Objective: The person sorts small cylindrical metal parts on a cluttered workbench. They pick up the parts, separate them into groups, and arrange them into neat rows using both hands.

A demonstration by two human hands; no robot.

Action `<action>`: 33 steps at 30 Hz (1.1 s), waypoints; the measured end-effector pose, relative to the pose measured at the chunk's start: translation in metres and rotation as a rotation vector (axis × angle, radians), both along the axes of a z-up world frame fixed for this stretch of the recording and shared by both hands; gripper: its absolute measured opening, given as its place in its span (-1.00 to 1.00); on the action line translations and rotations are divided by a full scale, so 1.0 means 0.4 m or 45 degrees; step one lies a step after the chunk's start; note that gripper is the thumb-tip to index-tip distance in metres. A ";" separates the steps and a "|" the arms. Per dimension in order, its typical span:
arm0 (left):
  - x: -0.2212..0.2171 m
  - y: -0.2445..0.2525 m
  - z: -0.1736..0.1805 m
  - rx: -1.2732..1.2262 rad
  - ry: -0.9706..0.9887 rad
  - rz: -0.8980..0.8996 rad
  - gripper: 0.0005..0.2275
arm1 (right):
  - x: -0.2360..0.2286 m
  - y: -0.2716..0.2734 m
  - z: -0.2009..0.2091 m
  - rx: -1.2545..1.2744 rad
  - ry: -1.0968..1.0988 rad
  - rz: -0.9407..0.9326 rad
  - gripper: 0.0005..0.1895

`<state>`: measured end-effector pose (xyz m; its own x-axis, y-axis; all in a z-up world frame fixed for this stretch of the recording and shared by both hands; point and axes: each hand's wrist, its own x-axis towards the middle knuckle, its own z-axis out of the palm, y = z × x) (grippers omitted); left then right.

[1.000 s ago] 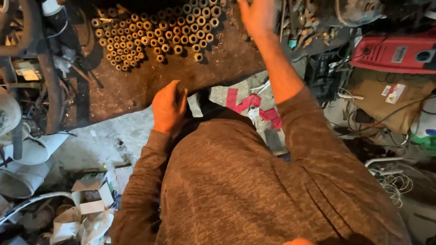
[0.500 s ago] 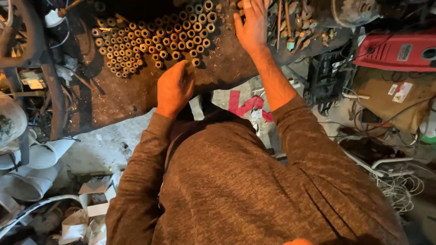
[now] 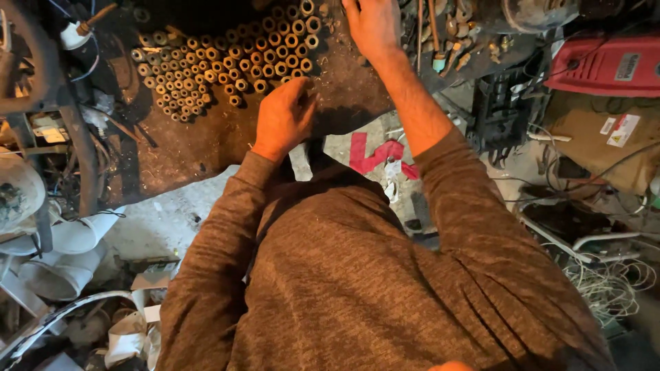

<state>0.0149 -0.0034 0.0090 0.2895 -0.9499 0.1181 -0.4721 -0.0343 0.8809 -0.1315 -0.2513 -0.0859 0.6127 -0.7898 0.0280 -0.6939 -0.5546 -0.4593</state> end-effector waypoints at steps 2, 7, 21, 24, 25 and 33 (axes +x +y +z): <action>0.003 -0.026 -0.006 0.037 0.057 0.023 -0.81 | -0.005 0.024 0.048 0.065 0.025 0.008 -0.76; -0.001 -0.084 -0.071 0.089 0.201 0.110 -0.73 | -0.028 0.070 0.083 -0.379 -0.280 0.333 -0.54; 0.042 -0.049 -0.225 0.135 1.173 0.088 -0.81 | 0.066 0.069 0.101 0.360 -0.304 -0.238 -0.71; 0.058 0.002 -0.270 0.165 1.074 0.098 -0.81 | 0.108 0.060 0.054 -0.131 -0.088 0.051 -0.65; 0.069 0.018 -0.246 0.158 1.060 0.102 -0.81 | 0.110 0.064 0.054 -0.135 -0.104 0.055 -0.65; 0.137 0.129 -0.019 0.261 1.513 0.068 -0.80 | 0.090 0.074 0.148 0.103 -0.016 0.175 -0.64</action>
